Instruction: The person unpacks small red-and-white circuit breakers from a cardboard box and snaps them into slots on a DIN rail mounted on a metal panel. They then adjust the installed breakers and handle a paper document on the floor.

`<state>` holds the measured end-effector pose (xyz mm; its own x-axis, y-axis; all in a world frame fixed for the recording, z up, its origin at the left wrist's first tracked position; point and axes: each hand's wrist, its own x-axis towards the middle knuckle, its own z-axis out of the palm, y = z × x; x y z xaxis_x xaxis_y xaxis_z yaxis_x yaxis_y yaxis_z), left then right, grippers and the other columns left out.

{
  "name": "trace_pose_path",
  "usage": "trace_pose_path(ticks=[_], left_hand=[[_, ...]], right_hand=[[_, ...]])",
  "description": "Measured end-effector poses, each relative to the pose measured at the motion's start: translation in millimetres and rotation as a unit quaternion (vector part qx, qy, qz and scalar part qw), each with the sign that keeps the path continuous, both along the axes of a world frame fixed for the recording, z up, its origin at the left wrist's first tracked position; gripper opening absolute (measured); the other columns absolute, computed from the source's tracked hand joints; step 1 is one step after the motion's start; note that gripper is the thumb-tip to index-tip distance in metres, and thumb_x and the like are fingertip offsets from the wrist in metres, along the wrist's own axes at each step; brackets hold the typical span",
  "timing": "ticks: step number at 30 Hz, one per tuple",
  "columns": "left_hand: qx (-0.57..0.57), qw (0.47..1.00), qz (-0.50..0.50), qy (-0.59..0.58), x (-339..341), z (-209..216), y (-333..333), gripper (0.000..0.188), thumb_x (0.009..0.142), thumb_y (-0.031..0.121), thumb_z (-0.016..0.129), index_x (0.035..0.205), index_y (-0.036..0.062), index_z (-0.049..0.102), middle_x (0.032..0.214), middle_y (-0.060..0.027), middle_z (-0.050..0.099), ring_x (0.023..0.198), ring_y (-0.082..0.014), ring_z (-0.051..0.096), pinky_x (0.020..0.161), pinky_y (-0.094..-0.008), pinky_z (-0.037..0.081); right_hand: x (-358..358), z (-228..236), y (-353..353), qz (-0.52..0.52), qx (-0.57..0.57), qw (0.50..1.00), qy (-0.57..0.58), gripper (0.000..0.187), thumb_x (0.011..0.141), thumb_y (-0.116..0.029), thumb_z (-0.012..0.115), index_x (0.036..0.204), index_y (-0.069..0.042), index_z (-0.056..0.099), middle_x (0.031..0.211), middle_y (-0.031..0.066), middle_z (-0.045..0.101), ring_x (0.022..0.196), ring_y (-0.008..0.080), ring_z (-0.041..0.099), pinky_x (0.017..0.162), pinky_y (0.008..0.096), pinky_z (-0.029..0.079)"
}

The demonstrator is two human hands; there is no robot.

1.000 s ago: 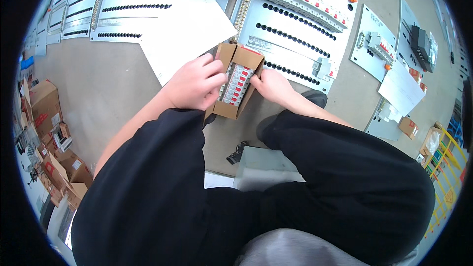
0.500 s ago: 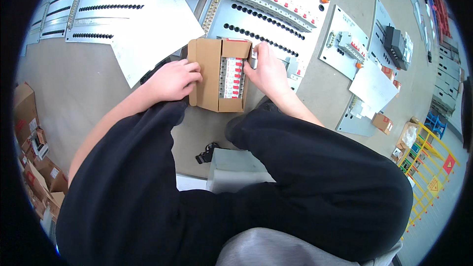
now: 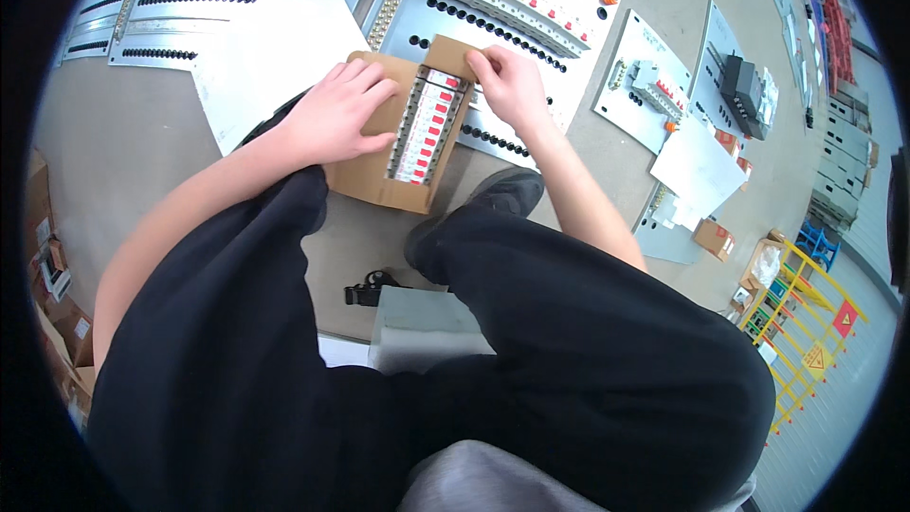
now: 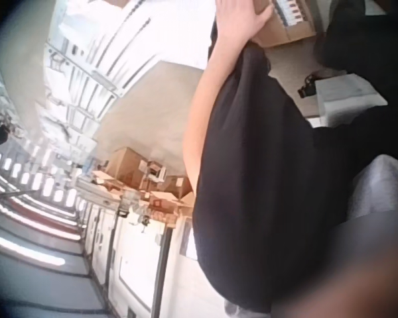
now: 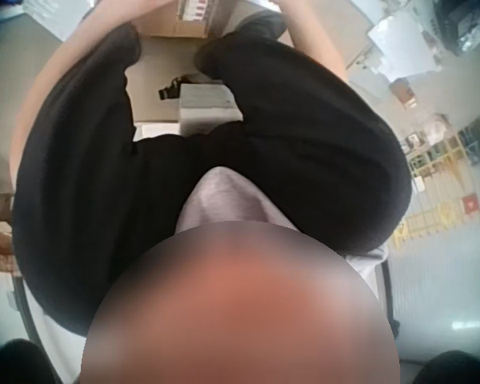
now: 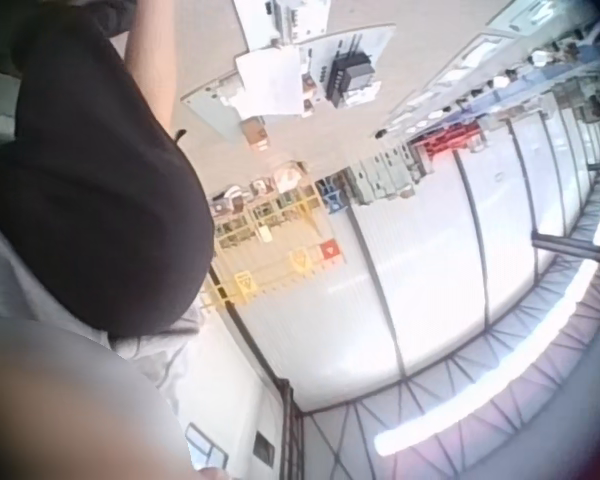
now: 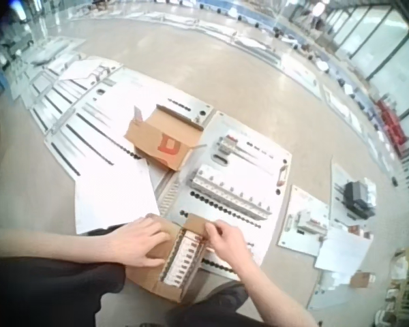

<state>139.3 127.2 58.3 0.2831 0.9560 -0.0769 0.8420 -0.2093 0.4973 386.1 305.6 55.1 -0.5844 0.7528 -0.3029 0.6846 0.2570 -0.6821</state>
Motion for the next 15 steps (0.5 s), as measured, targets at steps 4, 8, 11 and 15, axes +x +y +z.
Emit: trace_pose_path(ticks=[4, 8, 11, 15], left_hand=[[0.028, 0.998, -0.041, 0.029, -4, -1, -18, 0.063, 0.089, 0.039, 0.086, 0.139, 0.0089, 0.063, 0.145, -0.0133, 0.058, 0.146, -0.0324, 0.050, 0.126, -0.0505, 0.036], [0.040, 0.994, -0.065, 0.084, -2, -10, -26, 0.063, 0.092, 0.040, 0.081, 0.145, 0.0115, 0.062, 0.158, -0.0145, 0.053, 0.157, -0.0330, 0.042, 0.133, -0.0537, 0.028], [0.047, 0.991, -0.048, 0.117, 0, -15, -28, 0.067, 0.094, 0.037, 0.080, 0.154, 0.0184, 0.059, 0.168, -0.0125, 0.047, 0.166, -0.0320, 0.033, 0.137, -0.0555, 0.022], [0.014, 0.990, -0.058, 0.126, 1, -13, -25, 0.079, 0.091, 0.029, 0.077, 0.165, 0.0235, 0.052, 0.176, -0.0106, 0.041, 0.170, -0.0310, 0.026, 0.139, -0.0566, 0.018]], right_hand=[[70, -18, -48, -0.160, -0.094, 0.983, 0.013, 0.038, 0.114, -0.031, 0.064, 0.111, 0.004, 0.079, 0.086, 0.0119, 0.080, 0.078, 0.0139, 0.075, 0.075, 0.0335, 0.059], [102, -32, -132, -0.373, -0.248, 0.864, 0.231, 0.036, 0.118, -0.023, 0.060, 0.119, 0.011, 0.075, 0.103, 0.0158, 0.080, 0.091, 0.0229, 0.079, 0.086, 0.0371, 0.066], [118, -40, -155, -0.426, -0.354, 0.792, 0.258, 0.032, 0.117, -0.020, 0.060, 0.120, 0.010, 0.071, 0.107, 0.0175, 0.078, 0.094, 0.0258, 0.079, 0.090, 0.0414, 0.068], [128, -45, -152, -0.404, -0.344, 0.829, 0.177, 0.016, 0.110, -0.015, 0.068, 0.110, 0.000, 0.064, 0.099, 0.0106, 0.074, 0.088, 0.0211, 0.075, 0.085, 0.0370, 0.065]])
